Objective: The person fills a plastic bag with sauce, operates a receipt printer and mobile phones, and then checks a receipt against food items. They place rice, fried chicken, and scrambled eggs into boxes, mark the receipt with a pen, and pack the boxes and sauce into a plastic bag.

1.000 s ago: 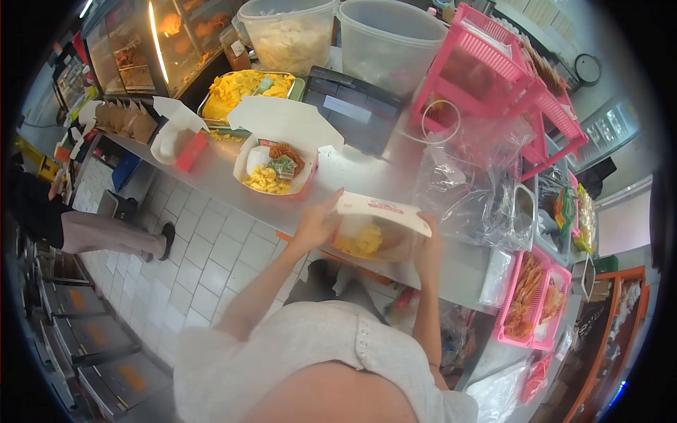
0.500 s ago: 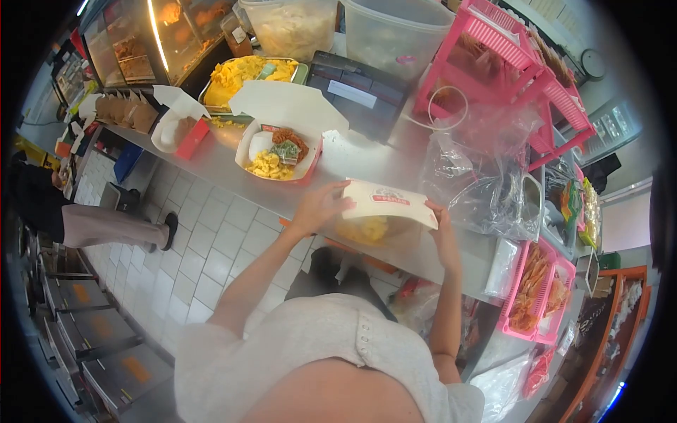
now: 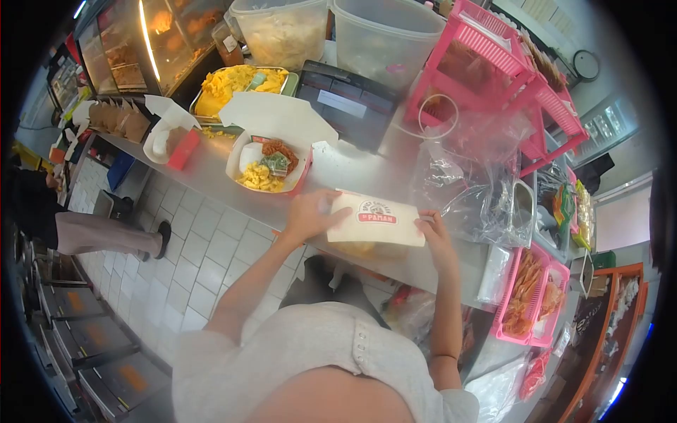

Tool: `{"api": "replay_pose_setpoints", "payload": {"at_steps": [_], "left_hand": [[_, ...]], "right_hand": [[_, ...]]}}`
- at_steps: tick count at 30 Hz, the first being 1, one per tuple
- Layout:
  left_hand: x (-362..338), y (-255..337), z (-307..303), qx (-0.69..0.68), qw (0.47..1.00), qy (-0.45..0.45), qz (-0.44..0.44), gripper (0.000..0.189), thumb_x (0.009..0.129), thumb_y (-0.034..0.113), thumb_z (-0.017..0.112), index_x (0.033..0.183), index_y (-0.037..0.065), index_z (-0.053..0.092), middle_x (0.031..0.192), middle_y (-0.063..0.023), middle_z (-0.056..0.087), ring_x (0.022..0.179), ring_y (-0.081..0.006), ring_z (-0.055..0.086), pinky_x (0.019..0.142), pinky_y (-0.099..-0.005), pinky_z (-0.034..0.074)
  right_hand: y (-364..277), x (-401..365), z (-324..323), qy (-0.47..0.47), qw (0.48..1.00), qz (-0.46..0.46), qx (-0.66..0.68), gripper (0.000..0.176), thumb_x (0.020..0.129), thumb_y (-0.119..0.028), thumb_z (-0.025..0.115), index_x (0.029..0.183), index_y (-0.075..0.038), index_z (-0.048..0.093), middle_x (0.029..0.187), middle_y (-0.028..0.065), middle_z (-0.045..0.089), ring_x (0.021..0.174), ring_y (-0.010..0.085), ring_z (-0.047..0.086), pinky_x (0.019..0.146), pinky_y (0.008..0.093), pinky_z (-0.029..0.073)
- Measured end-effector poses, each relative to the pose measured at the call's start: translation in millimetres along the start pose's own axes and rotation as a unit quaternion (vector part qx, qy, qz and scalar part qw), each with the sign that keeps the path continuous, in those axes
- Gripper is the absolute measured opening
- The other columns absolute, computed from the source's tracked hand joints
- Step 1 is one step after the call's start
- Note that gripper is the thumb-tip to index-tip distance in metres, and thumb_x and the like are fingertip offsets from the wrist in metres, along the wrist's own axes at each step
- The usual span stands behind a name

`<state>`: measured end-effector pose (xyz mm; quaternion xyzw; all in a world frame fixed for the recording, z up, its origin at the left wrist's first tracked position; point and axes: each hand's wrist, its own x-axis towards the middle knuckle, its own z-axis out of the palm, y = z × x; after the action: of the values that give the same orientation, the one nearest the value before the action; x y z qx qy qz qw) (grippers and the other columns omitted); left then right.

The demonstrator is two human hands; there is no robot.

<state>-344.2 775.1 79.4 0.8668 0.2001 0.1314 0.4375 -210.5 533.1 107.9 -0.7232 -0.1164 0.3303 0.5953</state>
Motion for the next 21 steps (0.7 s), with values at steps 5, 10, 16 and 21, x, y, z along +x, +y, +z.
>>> {"api": "replay_pose_setpoints", "payload": {"at_steps": [5, 10, 16, 21], "left_hand": [[1, -3, 8, -0.031, 0.999, 0.021, 0.013, 0.041, 0.065, 0.033, 0.074, 0.091, 0.004, 0.062, 0.084, -0.0098, 0.064, 0.072, -0.0169, 0.062, 0.069, -0.0265, 0.046], [3, -14, 11, -0.021, 0.994, 0.048, 0.092, 0.047, 0.062, 0.039, 0.073, 0.095, 0.007, 0.062, 0.094, -0.0098, 0.062, 0.072, -0.0214, 0.061, 0.067, -0.0296, 0.047], [2, 22, -26, 0.167, 0.956, -0.078, 0.229, 0.065, 0.055, 0.056, 0.069, 0.097, 0.007, 0.062, 0.105, -0.0094, 0.060, 0.073, -0.0244, 0.061, 0.063, -0.0321, 0.048], [11, 56, -30, 0.302, 0.879, -0.231, 0.289, 0.078, 0.050, 0.065, 0.066, 0.101, 0.006, 0.061, 0.107, -0.0098, 0.060, 0.065, -0.0235, 0.063, 0.054, -0.0316, 0.047]], "right_hand": [[41, 21, 8, 0.034, 0.968, 0.055, 0.241, 0.027, 0.080, -0.010, 0.058, 0.102, -0.005, 0.044, 0.096, 0.0084, 0.055, 0.086, 0.0161, 0.054, 0.076, 0.0261, 0.043], [48, 11, 19, 0.077, 0.943, 0.032, 0.322, 0.031, 0.079, -0.011, 0.061, 0.106, -0.004, 0.047, 0.101, 0.0098, 0.053, 0.088, 0.0176, 0.055, 0.074, 0.0268, 0.047], [-1, -20, 6, 0.011, 0.886, -0.301, -0.353, 0.050, 0.073, -0.017, 0.067, 0.120, -0.009, 0.049, 0.128, 0.0194, 0.039, 0.113, 0.0332, 0.044, 0.095, 0.0406, 0.036], [-27, -18, 9, -0.192, 0.831, -0.274, -0.445, 0.062, 0.063, -0.032, 0.072, 0.119, -0.014, 0.051, 0.130, 0.0197, 0.037, 0.121, 0.0382, 0.034, 0.099, 0.0410, 0.030]]}}
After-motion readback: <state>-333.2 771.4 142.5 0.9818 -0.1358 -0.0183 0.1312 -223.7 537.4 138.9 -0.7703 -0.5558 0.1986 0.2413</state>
